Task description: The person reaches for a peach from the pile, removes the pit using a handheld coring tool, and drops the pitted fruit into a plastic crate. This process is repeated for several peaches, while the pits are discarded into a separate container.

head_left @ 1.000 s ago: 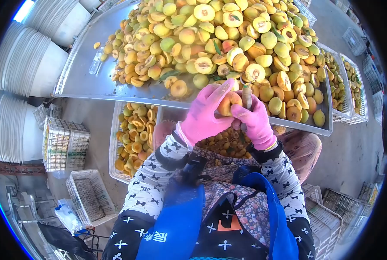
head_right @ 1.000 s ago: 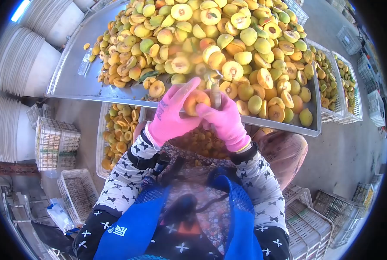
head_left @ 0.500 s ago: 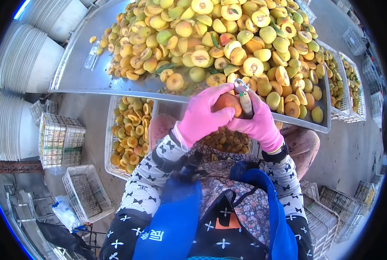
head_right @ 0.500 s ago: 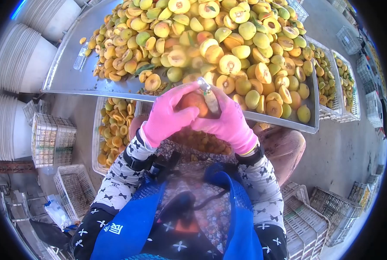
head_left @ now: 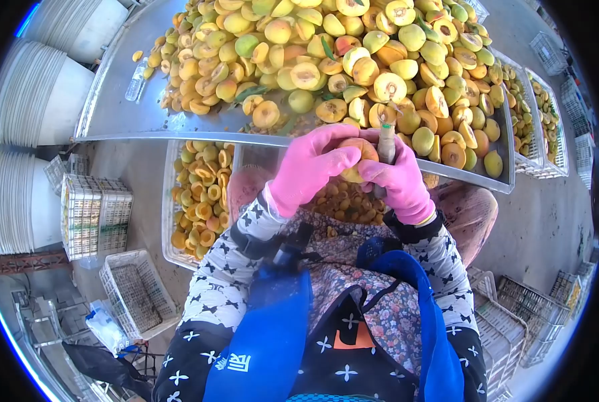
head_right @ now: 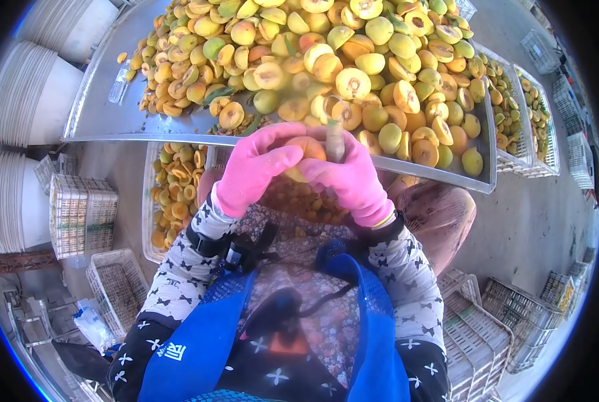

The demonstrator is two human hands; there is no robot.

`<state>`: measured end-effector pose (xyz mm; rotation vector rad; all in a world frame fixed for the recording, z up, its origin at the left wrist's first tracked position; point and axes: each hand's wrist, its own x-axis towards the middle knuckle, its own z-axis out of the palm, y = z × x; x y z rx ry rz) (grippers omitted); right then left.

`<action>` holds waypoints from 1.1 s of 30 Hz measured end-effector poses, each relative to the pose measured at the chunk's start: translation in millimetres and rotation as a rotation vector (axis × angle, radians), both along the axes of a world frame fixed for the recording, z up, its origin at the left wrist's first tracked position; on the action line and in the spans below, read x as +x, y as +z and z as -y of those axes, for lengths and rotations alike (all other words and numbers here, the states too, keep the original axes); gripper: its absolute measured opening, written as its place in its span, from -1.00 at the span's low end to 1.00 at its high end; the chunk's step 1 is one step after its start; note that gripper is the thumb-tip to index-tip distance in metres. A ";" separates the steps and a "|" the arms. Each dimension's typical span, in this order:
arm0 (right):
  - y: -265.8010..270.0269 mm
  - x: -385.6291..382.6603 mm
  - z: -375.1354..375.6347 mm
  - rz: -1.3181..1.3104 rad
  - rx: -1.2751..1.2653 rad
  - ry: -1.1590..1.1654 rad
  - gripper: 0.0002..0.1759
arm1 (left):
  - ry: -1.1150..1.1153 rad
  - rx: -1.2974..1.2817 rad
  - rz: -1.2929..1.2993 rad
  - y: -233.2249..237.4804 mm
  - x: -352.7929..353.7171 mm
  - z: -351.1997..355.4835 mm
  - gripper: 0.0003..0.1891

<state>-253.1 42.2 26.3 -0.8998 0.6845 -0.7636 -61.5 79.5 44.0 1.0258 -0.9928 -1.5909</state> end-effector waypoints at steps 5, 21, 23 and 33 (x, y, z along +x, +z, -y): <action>12.3 0.4 -16.2 -0.187 -0.342 0.043 -0.32 | -0.096 0.100 0.214 1.9 4.4 -10.3 -0.49; -28.2 -19.7 -82.9 -0.214 0.214 0.371 -0.42 | -0.475 0.426 0.353 -49.6 2.1 -96.6 -0.49; -24.7 -20.3 -83.6 -0.239 0.198 0.398 -0.42 | -0.499 0.359 0.372 -51.4 4.8 -99.7 -0.50; -25.4 -17.7 -85.8 -0.283 0.281 0.455 -0.40 | -0.533 0.406 0.293 -57.3 12.1 -103.9 -0.49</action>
